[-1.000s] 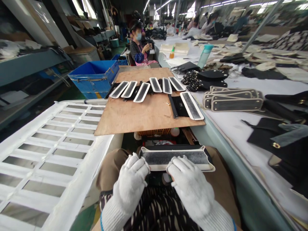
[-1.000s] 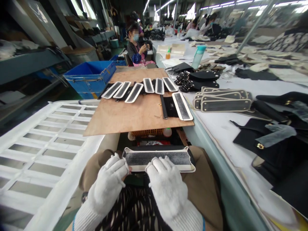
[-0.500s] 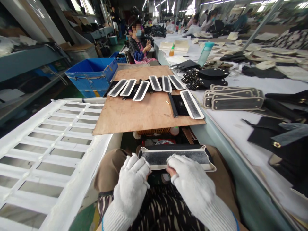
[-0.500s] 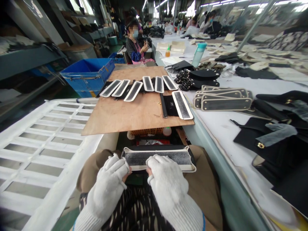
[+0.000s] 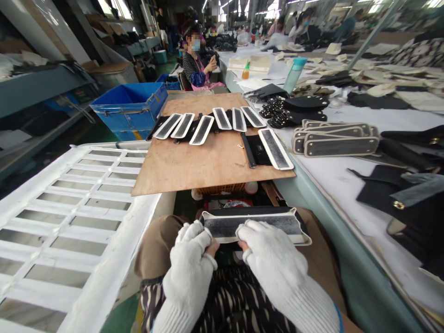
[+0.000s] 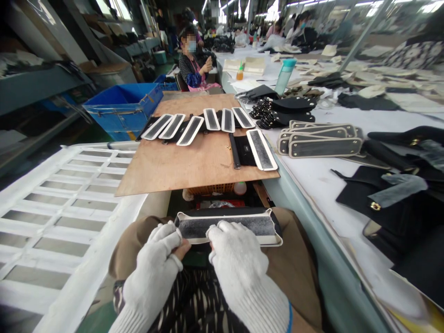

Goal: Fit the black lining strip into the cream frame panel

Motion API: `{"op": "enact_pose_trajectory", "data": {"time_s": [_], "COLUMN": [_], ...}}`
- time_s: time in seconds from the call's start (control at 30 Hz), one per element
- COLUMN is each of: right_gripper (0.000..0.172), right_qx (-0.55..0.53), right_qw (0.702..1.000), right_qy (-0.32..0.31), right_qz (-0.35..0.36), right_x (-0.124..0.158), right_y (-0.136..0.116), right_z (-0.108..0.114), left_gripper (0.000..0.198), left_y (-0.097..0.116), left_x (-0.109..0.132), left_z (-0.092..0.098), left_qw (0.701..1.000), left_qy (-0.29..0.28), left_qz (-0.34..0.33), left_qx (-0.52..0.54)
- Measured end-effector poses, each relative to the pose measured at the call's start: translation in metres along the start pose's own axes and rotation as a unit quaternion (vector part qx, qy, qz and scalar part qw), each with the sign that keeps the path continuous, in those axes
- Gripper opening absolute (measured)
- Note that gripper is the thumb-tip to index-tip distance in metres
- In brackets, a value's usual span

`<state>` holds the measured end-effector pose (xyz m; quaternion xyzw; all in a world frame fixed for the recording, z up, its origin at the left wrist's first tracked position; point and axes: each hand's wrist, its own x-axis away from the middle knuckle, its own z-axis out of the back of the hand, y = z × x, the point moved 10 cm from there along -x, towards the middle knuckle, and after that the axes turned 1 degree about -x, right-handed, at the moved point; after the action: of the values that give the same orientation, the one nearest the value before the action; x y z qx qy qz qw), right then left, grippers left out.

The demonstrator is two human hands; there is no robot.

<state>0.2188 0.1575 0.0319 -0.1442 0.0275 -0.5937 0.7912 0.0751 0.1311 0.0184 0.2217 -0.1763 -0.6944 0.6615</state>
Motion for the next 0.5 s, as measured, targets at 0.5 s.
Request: {"op": "enact_pose_trajectory", "data": {"time_s": [0.5], "right_gripper": [0.008], "right_qx": [0.044], "right_qw": [0.999], "right_qy": [-0.021], "right_qz": [0.009], "right_x": [-0.021], "right_y": [-0.008], "right_z": [-0.002], "left_gripper": [0.035], "left_y": [0.023], "left_x": [-0.001], "left_z": [-0.004], "left_qw": [0.986], "left_qy": [0.045], "left_qz": [-0.058], "left_qx": [-0.15]}}
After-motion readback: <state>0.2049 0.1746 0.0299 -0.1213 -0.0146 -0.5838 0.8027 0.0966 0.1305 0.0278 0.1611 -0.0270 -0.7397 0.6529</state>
